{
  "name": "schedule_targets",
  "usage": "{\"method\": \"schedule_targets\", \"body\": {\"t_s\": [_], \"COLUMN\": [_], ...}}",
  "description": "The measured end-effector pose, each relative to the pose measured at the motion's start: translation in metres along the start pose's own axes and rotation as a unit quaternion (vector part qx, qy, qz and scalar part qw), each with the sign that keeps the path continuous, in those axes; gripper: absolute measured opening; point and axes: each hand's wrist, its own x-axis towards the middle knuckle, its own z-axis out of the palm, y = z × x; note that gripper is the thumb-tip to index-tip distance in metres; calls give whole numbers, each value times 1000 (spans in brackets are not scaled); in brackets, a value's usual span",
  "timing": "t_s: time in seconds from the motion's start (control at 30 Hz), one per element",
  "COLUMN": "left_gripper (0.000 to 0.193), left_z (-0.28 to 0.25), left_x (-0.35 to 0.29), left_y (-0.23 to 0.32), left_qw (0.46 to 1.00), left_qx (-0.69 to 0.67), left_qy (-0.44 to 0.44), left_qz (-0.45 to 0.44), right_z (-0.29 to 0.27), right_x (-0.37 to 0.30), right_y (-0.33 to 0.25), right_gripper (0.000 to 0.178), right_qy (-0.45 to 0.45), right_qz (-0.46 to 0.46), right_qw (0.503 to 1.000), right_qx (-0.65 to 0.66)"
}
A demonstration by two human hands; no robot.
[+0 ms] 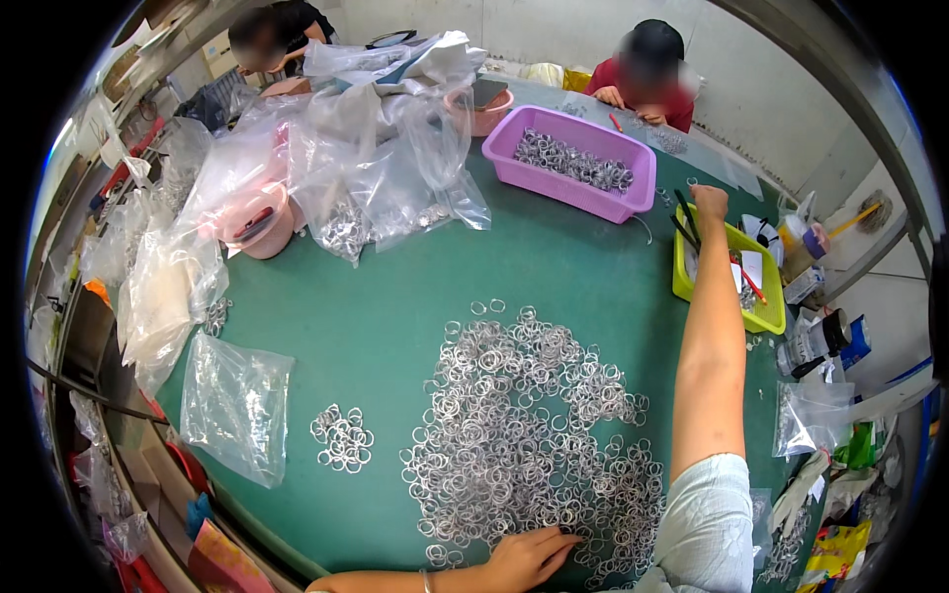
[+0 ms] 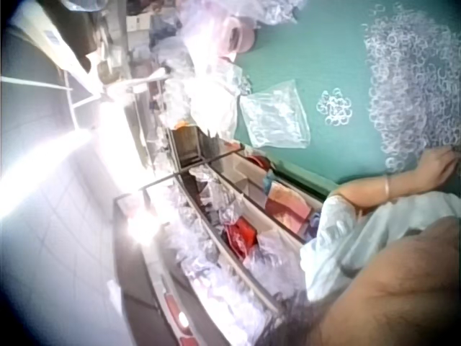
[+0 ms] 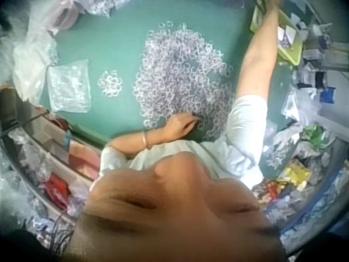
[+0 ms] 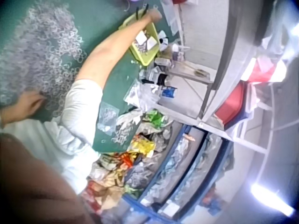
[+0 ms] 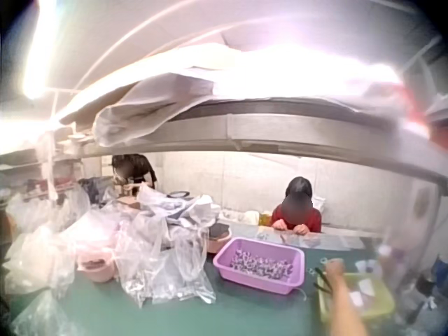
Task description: The person picks up small metal rings from a pile on a table by hand, handles them individually to sort or inspect them, and places some into a plastic bag.
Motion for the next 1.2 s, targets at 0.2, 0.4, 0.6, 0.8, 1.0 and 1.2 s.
{"method": "schedule_targets", "body": {"t_s": [0.2, 0.4, 0.6, 0.8, 1.0, 1.2], "left_gripper": [14, 24, 24, 23, 23, 24], "left_z": [7, 0, -1, 3, 2, 1], "left_x": [-6, 0, 2, 0, 1, 1], "left_y": [-4, 0, 0, -4, -3, -3], "left_qw": [999, 999, 999, 1000, 1000, 1000], "left_qx": [-7, -6, 5, 11, 8, 7], "left_qy": [38, -25, -22, -6, -14, -10], "left_qz": [-7, -42, -23, -14, -24, -24], "right_z": [7, 11, 15, 23, 24, 24], "right_x": [12, 8, 4, -7, 6, -13], "right_y": [14, 22, 32, 26, 43, 31], "right_gripper": [17, 11, 10, 12, 19, 20], "right_qy": [14, -12, 24, 52, 78, 92], "right_qz": [78, 142, 111, 112, 97, -11], "right_qw": [995, 972, 958, 959, 974, 996], "right_qx": [55, 185, 262, 253, 192, 12]}}
